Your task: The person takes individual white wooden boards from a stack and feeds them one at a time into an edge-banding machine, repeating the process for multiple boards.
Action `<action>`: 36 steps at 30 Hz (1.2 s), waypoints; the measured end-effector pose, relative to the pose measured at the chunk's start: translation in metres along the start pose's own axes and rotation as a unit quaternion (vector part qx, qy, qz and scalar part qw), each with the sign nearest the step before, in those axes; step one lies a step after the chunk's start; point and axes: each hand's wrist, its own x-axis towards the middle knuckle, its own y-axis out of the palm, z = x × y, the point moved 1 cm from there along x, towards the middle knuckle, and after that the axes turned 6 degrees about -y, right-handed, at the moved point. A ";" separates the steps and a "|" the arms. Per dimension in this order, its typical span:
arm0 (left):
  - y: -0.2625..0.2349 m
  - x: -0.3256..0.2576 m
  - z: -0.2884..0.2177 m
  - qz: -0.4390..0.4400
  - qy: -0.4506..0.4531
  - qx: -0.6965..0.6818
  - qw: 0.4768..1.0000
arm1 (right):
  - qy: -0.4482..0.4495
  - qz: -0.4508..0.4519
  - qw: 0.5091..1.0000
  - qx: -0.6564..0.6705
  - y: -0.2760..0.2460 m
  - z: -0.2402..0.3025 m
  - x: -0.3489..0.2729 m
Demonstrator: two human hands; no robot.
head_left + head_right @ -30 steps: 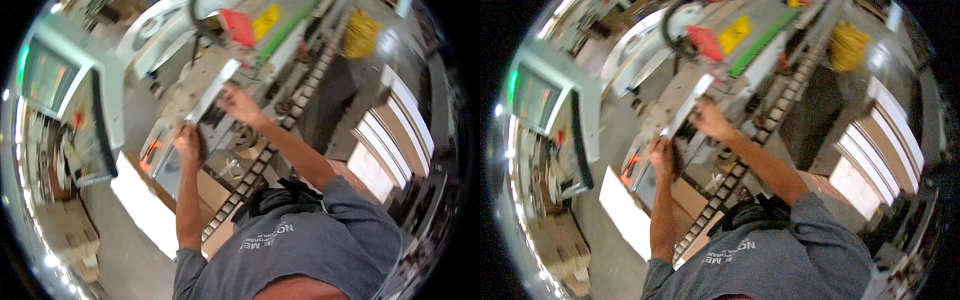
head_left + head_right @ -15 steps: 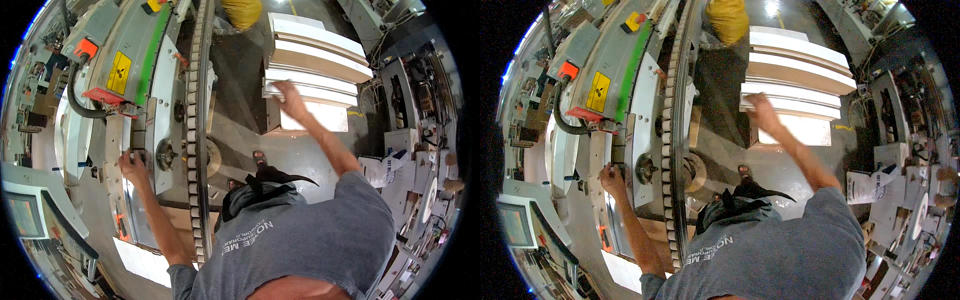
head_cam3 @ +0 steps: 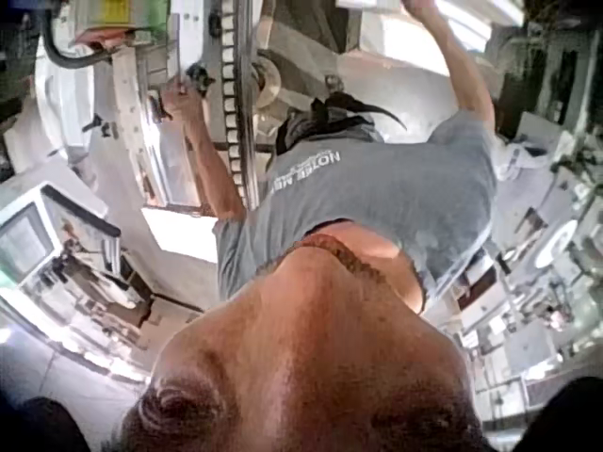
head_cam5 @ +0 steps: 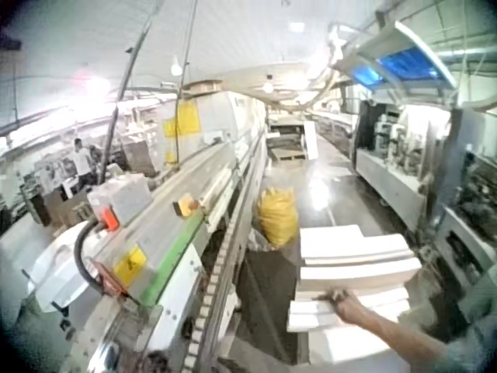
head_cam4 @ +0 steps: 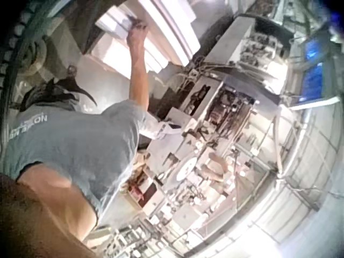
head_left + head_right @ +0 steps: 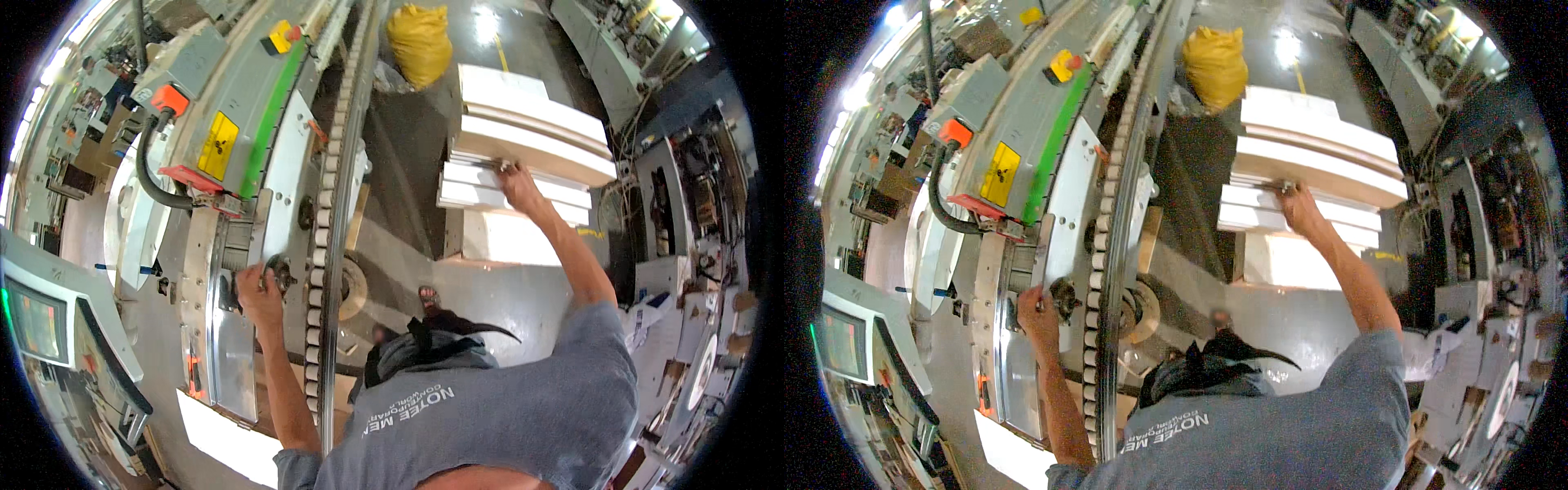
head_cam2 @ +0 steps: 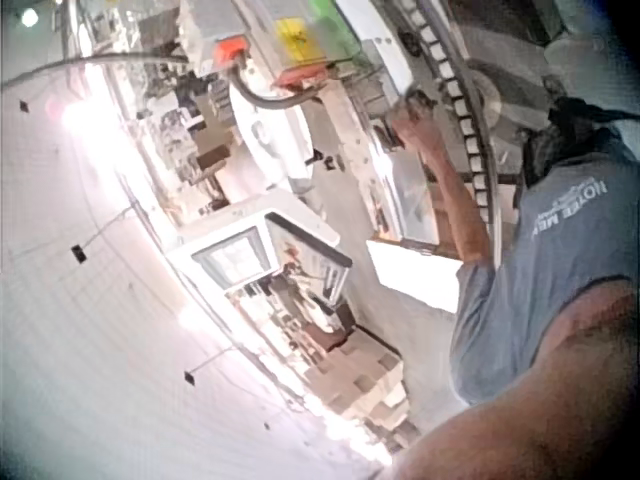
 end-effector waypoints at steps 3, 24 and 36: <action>-0.008 -0.010 -0.035 -0.016 0.106 -0.041 0.993 | 0.010 0.053 0.996 0.075 -0.054 0.033 0.003; -0.189 -0.169 0.084 -0.078 -0.034 0.056 0.995 | -0.436 -0.147 0.736 0.496 -0.200 0.487 0.127; -0.205 -0.193 0.198 -0.174 -0.086 0.104 0.976 | -0.269 -0.019 0.684 0.678 -0.130 0.615 0.150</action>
